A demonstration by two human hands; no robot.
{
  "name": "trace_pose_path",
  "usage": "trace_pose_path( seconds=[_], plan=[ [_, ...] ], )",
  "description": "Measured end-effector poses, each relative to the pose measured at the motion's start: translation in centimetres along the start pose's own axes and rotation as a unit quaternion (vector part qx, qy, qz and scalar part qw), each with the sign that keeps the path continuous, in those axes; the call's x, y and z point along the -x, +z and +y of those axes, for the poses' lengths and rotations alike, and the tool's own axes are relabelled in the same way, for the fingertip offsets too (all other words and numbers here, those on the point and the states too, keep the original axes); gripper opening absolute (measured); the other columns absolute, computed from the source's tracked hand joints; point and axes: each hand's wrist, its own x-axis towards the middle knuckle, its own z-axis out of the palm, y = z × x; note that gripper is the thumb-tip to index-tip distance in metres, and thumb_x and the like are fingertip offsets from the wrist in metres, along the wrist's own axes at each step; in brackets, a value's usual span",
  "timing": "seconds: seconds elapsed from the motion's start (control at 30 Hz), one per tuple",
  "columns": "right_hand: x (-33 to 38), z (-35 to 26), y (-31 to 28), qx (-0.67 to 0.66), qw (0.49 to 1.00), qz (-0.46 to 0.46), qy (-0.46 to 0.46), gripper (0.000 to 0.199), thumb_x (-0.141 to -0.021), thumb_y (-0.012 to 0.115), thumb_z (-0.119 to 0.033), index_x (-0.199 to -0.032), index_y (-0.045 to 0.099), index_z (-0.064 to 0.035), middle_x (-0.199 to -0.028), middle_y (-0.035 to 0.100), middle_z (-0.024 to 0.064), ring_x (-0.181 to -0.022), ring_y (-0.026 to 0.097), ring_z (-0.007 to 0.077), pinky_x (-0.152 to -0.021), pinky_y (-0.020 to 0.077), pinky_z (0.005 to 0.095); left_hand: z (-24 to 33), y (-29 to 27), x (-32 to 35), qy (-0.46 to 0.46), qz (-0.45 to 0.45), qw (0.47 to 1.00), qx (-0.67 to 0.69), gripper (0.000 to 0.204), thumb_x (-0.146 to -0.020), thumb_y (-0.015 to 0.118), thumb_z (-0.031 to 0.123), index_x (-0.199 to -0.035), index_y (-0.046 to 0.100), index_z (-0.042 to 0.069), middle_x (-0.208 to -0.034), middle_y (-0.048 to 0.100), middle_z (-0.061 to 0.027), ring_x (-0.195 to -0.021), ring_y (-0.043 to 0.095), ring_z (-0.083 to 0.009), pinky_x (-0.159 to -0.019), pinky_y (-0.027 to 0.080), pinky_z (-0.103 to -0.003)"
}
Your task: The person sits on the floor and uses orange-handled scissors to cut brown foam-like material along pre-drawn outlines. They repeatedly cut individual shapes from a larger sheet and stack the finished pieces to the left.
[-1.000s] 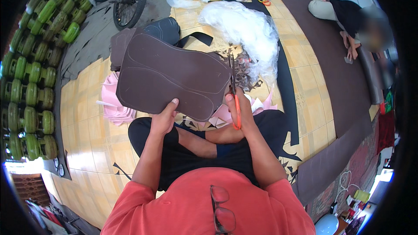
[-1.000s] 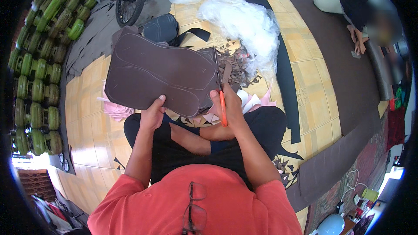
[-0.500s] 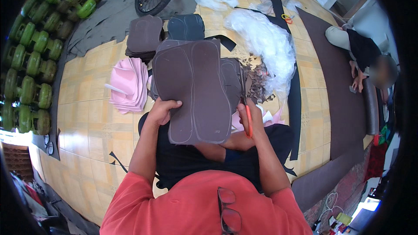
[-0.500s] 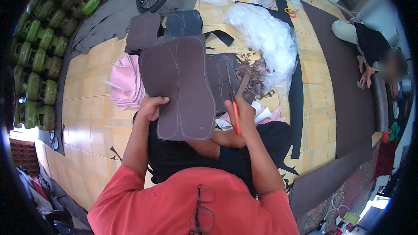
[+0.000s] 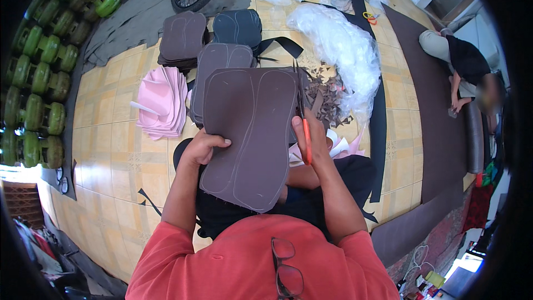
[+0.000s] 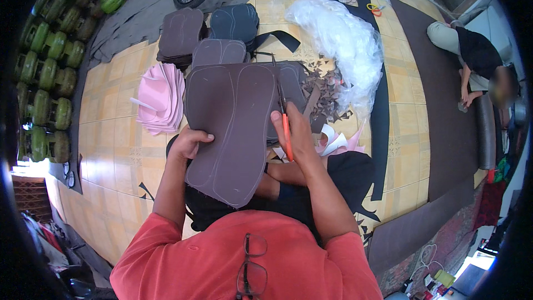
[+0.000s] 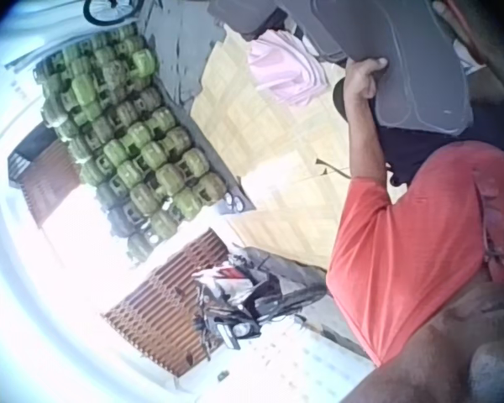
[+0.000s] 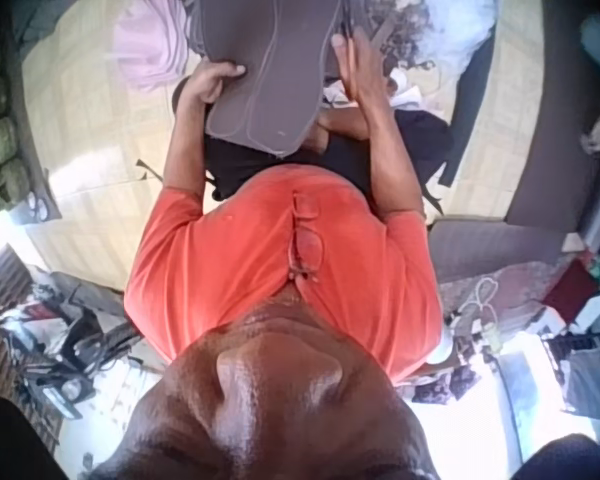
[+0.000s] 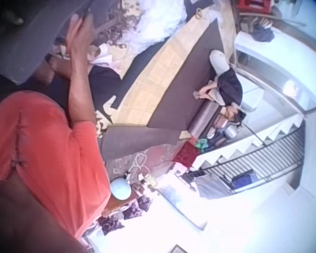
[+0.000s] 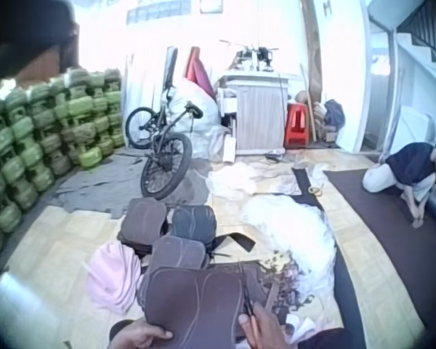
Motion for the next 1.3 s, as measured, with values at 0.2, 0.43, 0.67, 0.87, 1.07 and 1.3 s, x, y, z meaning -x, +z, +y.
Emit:
trace_pose_path(
  seconds=[0.2,0.43,0.67,0.87,1.07,1.3],
  plan=[
    [0.0,1.2,-1.6,-0.014,0.995,-0.088,0.041,0.051,-0.095,0.053,-0.044,-0.072,0.048,0.0011,-0.057,0.043,0.0153,-0.054,0.041,0.0247,-0.055,0.0373,0.0383,2.4,-0.4,0.8,0.001,0.034,0.998,0.046,0.057,-0.067,0.064,0.006,-0.122,0.053,-0.004,-0.1,0.064,-0.0156,-0.089,0.064,-0.0261,-0.084,0.051,-0.036],
    [0.8,6.1,-1.4,0.005,0.981,-0.11,0.163,0.062,-0.094,0.046,-0.056,-0.073,0.058,0.0009,-0.061,0.056,0.0103,-0.06,0.054,0.0193,-0.059,0.0445,0.0342,4.9,-3.8,-2.5,0.017,0.069,0.993,-0.097,0.06,-0.071,0.067,0.014,-0.126,0.05,-0.003,-0.101,0.064,-0.0152,-0.085,0.066,-0.0242,-0.079,0.054,-0.033],
    [4.1,9.3,1.1,-0.018,0.98,-0.058,0.187,0.052,-0.091,0.058,-0.048,-0.073,0.058,0.0002,-0.06,0.053,0.0121,-0.057,0.052,0.0186,-0.055,0.0419,0.0337,6.0,-7.6,-10.5,0.078,0.121,0.969,-0.199,0.056,-0.076,0.072,0.025,-0.121,0.054,-0.003,-0.098,0.066,-0.013,-0.084,0.065,-0.0207,-0.075,0.053,-0.032],
    [5.0,8.6,1.5,0.044,0.99,-0.024,0.133,0.046,-0.091,0.064,-0.038,-0.067,0.048,-0.0012,-0.055,0.041,0.0032,-0.054,0.036,0.0107,-0.047,0.0305,0.0292,2.5,-10.9,-13.5,0.226,0.278,0.751,-0.555,0.061,-0.076,0.075,0.029,-0.123,0.053,-0.003,-0.098,0.063,-0.0221,-0.092,0.063,-0.0404,-0.087,0.05,-0.042],
    [5.0,8.4,2.7,0.032,0.985,0.014,0.169,0.046,-0.089,0.068,-0.033,-0.065,0.043,-0.0016,-0.055,0.038,0.0039,-0.055,0.035,0.011,-0.048,0.03,0.0305,3.4,-7.8,-11.1,0.126,0.333,0.693,-0.627,0.067,-0.076,0.075,0.034,-0.126,0.052,-0.004,-0.112,0.057,-0.0272,-0.108,0.056,-0.0405,-0.093,0.046,-0.044],
    [4.8,8.0,0.3,0.049,0.986,0.081,0.139,0.043,-0.088,0.069,-0.028,-0.066,0.044,-0.002,-0.057,0.042,0.0043,-0.055,0.035,0.0113,-0.048,0.0303,0.0327,2.9,-8.3,-12.5,0.157,0.308,0.676,-0.651,0.062,-0.077,0.074,0.031,-0.123,0.053,-0.004,-0.115,0.056,-0.0277,-0.107,0.055,-0.0424,-0.093,0.045,-0.045]
  ],
)
